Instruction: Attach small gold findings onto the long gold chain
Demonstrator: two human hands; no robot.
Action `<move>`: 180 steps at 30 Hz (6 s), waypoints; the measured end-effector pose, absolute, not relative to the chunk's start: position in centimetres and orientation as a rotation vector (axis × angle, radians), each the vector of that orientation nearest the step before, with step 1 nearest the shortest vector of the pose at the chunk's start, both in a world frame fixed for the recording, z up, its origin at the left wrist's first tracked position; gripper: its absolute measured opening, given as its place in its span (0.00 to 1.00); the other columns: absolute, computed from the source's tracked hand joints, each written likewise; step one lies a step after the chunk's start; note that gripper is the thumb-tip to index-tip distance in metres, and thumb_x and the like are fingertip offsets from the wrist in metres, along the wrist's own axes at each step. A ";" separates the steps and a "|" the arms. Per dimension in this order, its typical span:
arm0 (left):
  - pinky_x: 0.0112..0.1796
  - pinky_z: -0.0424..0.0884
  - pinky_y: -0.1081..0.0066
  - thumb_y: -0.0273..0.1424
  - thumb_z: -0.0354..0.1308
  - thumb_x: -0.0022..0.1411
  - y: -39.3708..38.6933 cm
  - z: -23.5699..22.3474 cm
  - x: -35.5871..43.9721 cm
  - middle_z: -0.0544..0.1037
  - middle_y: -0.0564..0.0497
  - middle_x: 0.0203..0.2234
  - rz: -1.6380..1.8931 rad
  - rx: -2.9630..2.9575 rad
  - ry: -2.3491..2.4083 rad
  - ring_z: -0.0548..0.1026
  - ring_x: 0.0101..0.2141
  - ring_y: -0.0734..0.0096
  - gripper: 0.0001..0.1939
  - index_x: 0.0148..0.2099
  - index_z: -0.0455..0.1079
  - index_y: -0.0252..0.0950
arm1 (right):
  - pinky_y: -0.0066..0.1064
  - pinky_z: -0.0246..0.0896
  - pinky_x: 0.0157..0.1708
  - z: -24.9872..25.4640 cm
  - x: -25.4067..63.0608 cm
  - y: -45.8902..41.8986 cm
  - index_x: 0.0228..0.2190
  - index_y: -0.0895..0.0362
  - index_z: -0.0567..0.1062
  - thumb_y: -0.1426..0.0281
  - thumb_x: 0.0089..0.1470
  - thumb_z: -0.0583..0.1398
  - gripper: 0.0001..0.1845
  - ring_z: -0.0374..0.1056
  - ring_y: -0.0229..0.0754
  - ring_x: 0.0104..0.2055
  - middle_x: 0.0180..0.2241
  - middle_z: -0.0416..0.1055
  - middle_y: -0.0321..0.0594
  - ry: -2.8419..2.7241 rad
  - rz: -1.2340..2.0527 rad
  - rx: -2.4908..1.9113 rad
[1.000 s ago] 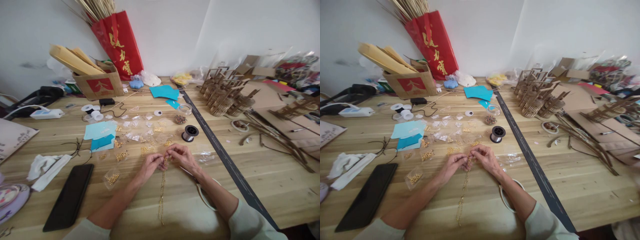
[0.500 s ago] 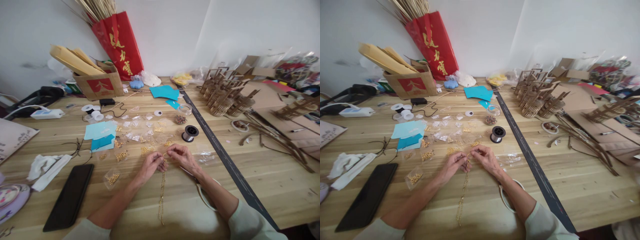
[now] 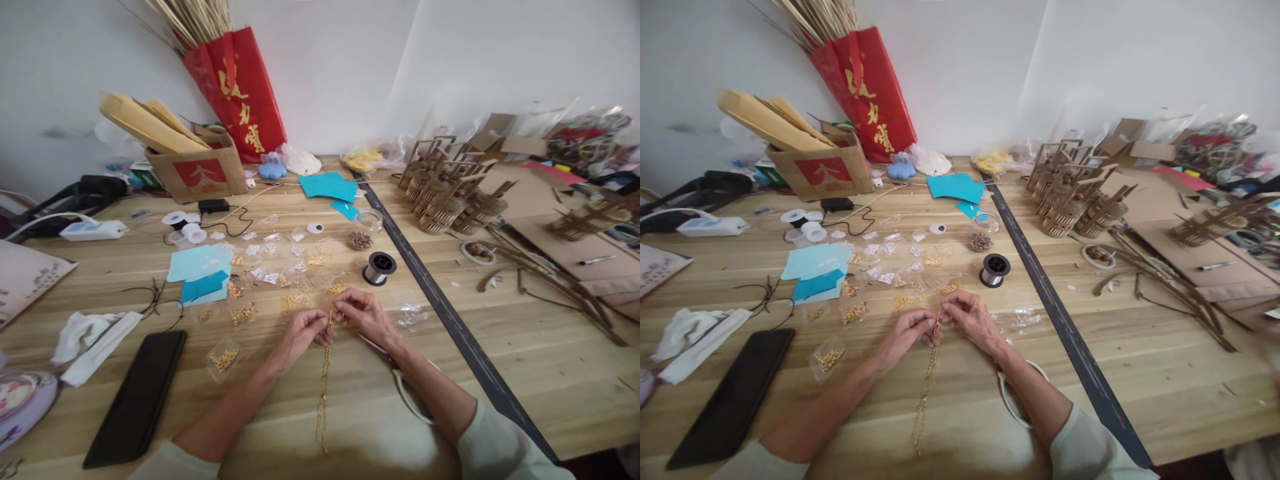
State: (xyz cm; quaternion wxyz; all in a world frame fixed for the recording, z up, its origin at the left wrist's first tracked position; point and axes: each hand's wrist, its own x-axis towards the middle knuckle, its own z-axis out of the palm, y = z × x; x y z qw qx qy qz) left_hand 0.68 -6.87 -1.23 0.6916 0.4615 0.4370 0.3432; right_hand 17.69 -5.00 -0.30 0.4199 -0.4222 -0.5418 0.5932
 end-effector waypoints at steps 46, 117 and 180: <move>0.28 0.71 0.72 0.41 0.61 0.53 -7.0 -0.6 0.6 0.75 0.51 0.24 0.778 1.034 0.937 0.76 0.24 0.72 0.16 0.33 0.66 0.33 | 0.27 0.64 0.24 0.3 17.7 -5.1 0.30 0.59 0.73 0.57 0.49 0.63 0.16 0.68 0.35 0.22 0.20 0.72 0.36 -1.440 1.564 -1.013; 0.25 0.69 0.73 0.37 0.64 0.49 -6.9 -1.6 0.8 0.74 0.52 0.20 0.955 0.988 0.960 0.74 0.22 0.73 0.14 0.30 0.66 0.32 | 0.28 0.63 0.32 0.2 17.4 -6.8 0.38 0.56 0.73 0.72 0.60 0.53 0.09 0.68 0.37 0.32 0.31 0.70 0.40 -2.047 0.744 -0.915; 0.27 0.69 0.73 0.40 0.64 0.51 -7.1 -0.7 0.8 0.76 0.50 0.23 0.700 0.908 0.898 0.73 0.22 0.74 0.17 0.35 0.68 0.31 | 0.22 0.57 0.23 -0.7 17.1 -5.9 0.34 0.58 0.69 0.65 0.60 0.52 0.10 0.63 0.33 0.20 0.20 0.68 0.31 -1.781 1.286 -1.036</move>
